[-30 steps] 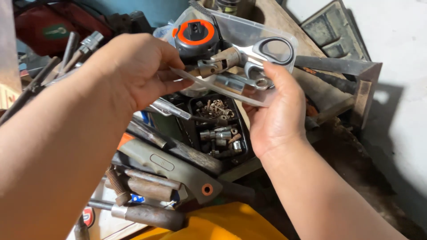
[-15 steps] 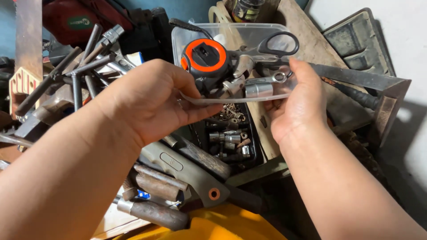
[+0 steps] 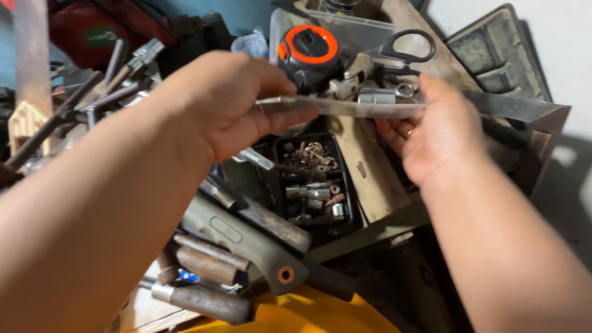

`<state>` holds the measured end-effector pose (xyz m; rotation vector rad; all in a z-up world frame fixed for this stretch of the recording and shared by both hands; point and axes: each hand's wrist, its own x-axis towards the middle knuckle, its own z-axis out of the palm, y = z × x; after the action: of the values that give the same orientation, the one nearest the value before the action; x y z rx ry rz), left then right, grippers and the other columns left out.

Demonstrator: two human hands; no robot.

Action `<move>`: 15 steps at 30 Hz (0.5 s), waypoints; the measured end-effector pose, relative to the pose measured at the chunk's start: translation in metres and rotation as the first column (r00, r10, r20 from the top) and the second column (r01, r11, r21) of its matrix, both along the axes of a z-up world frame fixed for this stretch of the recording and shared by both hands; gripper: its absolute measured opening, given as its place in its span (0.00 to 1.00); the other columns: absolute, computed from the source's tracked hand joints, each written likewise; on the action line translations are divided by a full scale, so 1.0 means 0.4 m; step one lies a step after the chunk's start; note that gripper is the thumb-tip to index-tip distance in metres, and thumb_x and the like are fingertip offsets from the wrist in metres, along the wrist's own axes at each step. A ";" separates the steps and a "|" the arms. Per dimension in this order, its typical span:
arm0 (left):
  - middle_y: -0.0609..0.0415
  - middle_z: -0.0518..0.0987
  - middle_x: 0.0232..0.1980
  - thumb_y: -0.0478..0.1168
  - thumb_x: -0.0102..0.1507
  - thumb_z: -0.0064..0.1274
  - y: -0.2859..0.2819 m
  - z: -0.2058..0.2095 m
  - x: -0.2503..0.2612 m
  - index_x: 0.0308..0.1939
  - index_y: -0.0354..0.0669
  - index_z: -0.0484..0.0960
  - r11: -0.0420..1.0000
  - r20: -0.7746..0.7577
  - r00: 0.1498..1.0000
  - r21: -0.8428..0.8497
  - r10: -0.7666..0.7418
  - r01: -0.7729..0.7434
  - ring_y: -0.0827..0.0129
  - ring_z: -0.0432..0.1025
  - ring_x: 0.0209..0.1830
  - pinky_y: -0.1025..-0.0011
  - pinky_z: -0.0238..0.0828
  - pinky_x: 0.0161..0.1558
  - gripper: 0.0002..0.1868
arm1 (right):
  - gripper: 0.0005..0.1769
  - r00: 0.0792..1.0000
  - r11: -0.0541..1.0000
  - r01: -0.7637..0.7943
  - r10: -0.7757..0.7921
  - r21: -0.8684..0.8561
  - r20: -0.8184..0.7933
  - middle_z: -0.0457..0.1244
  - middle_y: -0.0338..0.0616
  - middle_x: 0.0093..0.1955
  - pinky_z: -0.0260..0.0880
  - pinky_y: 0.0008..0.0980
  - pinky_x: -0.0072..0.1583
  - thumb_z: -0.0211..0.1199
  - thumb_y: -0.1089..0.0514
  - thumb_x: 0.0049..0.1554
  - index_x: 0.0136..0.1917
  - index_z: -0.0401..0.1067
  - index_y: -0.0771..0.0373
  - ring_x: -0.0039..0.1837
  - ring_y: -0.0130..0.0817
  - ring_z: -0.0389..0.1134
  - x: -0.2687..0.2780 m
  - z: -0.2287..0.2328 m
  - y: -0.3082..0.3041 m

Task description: Organizing various tools, nuts, bolts, and sockets into containers on a workbench.

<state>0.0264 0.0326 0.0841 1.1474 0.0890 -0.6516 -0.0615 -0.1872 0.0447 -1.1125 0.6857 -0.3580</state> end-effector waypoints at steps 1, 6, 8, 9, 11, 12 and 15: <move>0.39 0.74 0.46 0.24 0.58 0.46 -0.022 -0.002 0.014 0.39 0.24 0.74 0.999 0.061 0.998 0.030 -0.035 0.034 0.50 0.78 0.42 0.53 0.81 0.48 0.06 | 0.18 0.995 0.995 -0.097 0.097 -0.007 -0.012 0.70 0.40 0.49 0.76 0.37 0.49 0.53 0.44 0.60 0.57 0.70 0.55 0.51 0.33 0.73 -0.007 0.013 -0.026; 0.40 0.77 0.45 0.26 0.58 0.46 -0.094 0.013 0.033 0.39 0.26 0.77 0.990 0.100 0.989 0.100 -0.110 0.100 0.51 0.79 0.42 0.55 0.82 0.46 0.07 | 0.26 0.960 0.958 -0.266 0.273 -0.111 0.057 0.71 0.41 0.55 0.72 0.34 0.49 0.48 0.37 0.63 0.63 0.72 0.55 0.54 0.33 0.73 -0.051 0.039 -0.138; 0.40 0.78 0.44 0.27 0.58 0.46 -0.098 0.038 0.026 0.39 0.27 0.77 0.988 0.118 0.985 0.101 -0.126 0.115 0.51 0.80 0.42 0.55 0.82 0.46 0.08 | 0.27 0.940 0.941 -0.300 0.320 -0.158 0.119 0.71 0.40 0.57 0.71 0.33 0.49 0.48 0.37 0.65 0.65 0.71 0.55 0.56 0.32 0.73 -0.066 0.056 -0.149; 0.42 0.78 0.44 0.27 0.59 0.47 -0.095 0.056 0.021 0.40 0.28 0.76 0.987 0.160 0.976 0.092 -0.145 0.131 0.53 0.80 0.43 0.55 0.82 0.47 0.07 | 0.27 0.927 0.934 -0.296 0.331 -0.198 0.176 0.71 0.41 0.59 0.70 0.32 0.48 0.48 0.38 0.65 0.66 0.70 0.56 0.57 0.34 0.73 -0.073 0.069 -0.146; 0.43 0.78 0.44 0.28 0.61 0.48 -0.067 0.089 0.056 0.42 0.30 0.75 0.985 0.195 0.967 0.086 -0.161 0.147 0.55 0.80 0.44 0.55 0.82 0.49 0.06 | 0.27 0.911 0.928 -0.294 0.345 -0.231 0.228 0.71 0.42 0.61 0.68 0.32 0.48 0.48 0.38 0.65 0.67 0.68 0.56 0.59 0.35 0.73 -0.079 0.085 -0.146; 0.43 0.78 0.45 0.28 0.61 0.48 -0.057 0.113 0.062 0.42 0.30 0.75 0.986 0.189 0.970 0.098 -0.153 0.136 0.55 0.80 0.44 0.55 0.82 0.49 0.06 | 0.27 0.901 0.935 -0.291 0.340 -0.205 0.269 0.71 0.42 0.62 0.69 0.32 0.50 0.50 0.39 0.66 0.68 0.69 0.57 0.59 0.35 0.72 -0.074 0.090 -0.149; 0.43 0.78 0.45 0.27 0.61 0.48 0.024 0.160 0.042 0.44 0.31 0.75 0.987 0.178 0.978 0.132 -0.113 0.090 0.56 0.80 0.45 0.54 0.82 0.49 0.08 | 0.29 0.853 0.917 -0.336 0.394 -0.217 0.342 0.70 0.44 0.64 0.71 0.33 0.54 0.50 0.39 0.66 0.69 0.69 0.61 0.62 0.37 0.72 -0.056 0.127 -0.131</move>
<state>0.0434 0.0420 0.1481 1.3331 -0.0895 -0.6336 -0.0840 -0.2395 0.0955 -1.2444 0.0940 -0.2871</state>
